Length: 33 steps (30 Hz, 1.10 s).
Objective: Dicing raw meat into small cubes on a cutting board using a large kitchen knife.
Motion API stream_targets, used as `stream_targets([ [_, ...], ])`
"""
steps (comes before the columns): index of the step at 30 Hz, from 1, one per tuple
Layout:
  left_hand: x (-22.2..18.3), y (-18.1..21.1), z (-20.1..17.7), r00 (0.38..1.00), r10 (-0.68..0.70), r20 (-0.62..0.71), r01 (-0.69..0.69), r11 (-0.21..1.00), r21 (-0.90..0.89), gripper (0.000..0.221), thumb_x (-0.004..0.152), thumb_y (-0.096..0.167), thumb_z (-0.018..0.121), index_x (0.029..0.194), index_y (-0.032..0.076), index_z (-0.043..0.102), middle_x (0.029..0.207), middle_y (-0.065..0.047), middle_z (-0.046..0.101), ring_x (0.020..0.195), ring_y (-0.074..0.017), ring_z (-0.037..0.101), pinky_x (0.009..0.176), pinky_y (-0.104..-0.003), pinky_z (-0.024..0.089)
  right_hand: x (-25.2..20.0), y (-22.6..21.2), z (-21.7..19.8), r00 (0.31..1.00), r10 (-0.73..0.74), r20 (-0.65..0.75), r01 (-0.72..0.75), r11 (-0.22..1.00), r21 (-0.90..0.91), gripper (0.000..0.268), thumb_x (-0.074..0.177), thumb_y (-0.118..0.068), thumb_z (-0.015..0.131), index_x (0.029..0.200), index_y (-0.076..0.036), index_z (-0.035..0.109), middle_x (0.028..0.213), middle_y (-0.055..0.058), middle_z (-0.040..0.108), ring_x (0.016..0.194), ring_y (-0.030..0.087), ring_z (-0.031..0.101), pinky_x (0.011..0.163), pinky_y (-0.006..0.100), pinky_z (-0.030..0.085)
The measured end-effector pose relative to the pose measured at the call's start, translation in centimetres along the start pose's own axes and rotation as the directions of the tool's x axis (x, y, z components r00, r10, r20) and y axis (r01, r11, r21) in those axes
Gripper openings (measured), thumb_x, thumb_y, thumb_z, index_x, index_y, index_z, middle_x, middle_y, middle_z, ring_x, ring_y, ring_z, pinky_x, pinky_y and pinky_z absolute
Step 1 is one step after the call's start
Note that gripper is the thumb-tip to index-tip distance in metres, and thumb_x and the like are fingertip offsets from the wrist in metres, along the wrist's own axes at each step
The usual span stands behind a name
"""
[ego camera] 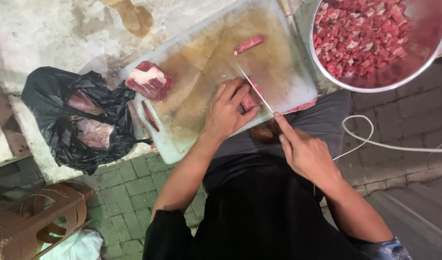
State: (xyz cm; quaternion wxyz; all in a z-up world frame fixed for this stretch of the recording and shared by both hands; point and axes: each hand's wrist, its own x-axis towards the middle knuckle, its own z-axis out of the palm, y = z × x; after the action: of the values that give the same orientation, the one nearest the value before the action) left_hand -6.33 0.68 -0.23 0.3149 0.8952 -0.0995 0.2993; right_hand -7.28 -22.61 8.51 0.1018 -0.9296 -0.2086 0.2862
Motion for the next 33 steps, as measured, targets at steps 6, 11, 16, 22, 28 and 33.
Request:
stream_targets([
  [6,-0.7,0.2,1.0,0.999,-0.041,0.015,0.041,0.999,0.033,0.046,0.074,0.034,0.082,0.105,0.004,0.067,0.108,-0.015,0.06,0.098,-0.0331,0.063,0.088,-0.039,0.055,-0.8,-0.5,-0.7,0.995,0.065,0.07,-0.061,0.996,-0.07,0.056,0.101,-0.036,0.03,0.156,-0.044,0.023,0.103,0.01,0.062,0.075,0.045,0.07,0.072,0.055,0.056],
  [11,0.1,0.3,0.7,0.998,-0.066,-0.022,0.066,0.998,0.014,0.043,0.079,0.032,0.08,0.107,0.002,0.068,0.11,-0.018,0.063,0.098,-0.0362,0.065,0.088,-0.041,0.056,1.8,-0.8,-0.7,0.995,-0.074,-0.068,0.056,0.97,-0.235,0.06,0.1,-0.031,0.036,0.158,-0.038,0.023,0.083,0.011,0.061,0.058,0.038,0.069,0.056,0.049,0.058],
  [16,-1.2,-0.6,1.5,0.998,-0.066,-0.01,0.066,0.997,0.036,0.045,0.08,0.033,0.079,0.108,0.0,0.067,0.111,-0.019,0.065,0.098,-0.036,0.066,0.087,-0.04,0.057,5.1,-3.5,-2.3,0.98,-0.171,-0.097,0.157,0.977,-0.141,0.059,0.1,-0.025,0.037,0.157,-0.028,0.027,0.078,0.014,0.059,0.054,0.044,0.066,0.048,0.053,0.055],
  [22,-0.5,-0.1,1.1,0.996,-0.09,-0.021,0.092,0.982,0.162,0.041,0.089,0.041,0.068,0.108,0.004,0.068,0.113,-0.014,0.067,0.099,-0.0299,0.066,0.089,-0.036,0.055,0.6,0.5,-0.3,0.993,-0.117,0.032,0.121,0.958,-0.258,0.069,0.096,-0.024,0.04,0.161,-0.029,0.017,0.07,0.014,0.06,0.055,0.042,0.068,0.051,0.052,0.057],
  [28,-0.9,0.1,1.1,0.999,-0.046,-0.016,0.048,0.99,0.129,0.045,0.083,0.033,0.076,0.111,0.0,0.067,0.11,-0.019,0.067,0.098,-0.0343,0.067,0.085,-0.039,0.056,6.4,-4.3,-2.1,0.983,-0.177,0.043,0.18,0.982,-0.065,0.068,0.098,-0.027,0.04,0.16,-0.03,0.01,0.077,0.018,0.063,0.066,0.049,0.069,0.059,0.061,0.055],
  [33,-0.2,0.3,0.9,0.974,-0.08,-0.21,0.118,0.978,0.172,0.042,0.078,0.03,0.077,0.104,-0.002,0.066,0.109,-0.019,0.063,0.094,-0.0355,0.065,0.086,-0.038,0.056,4.6,-2.5,-1.0,0.995,-0.002,0.095,0.003,1.0,-0.009,0.06,0.101,-0.032,0.035,0.157,-0.042,0.017,0.086,0.024,0.065,0.079,0.053,0.067,0.071,0.062,0.055],
])
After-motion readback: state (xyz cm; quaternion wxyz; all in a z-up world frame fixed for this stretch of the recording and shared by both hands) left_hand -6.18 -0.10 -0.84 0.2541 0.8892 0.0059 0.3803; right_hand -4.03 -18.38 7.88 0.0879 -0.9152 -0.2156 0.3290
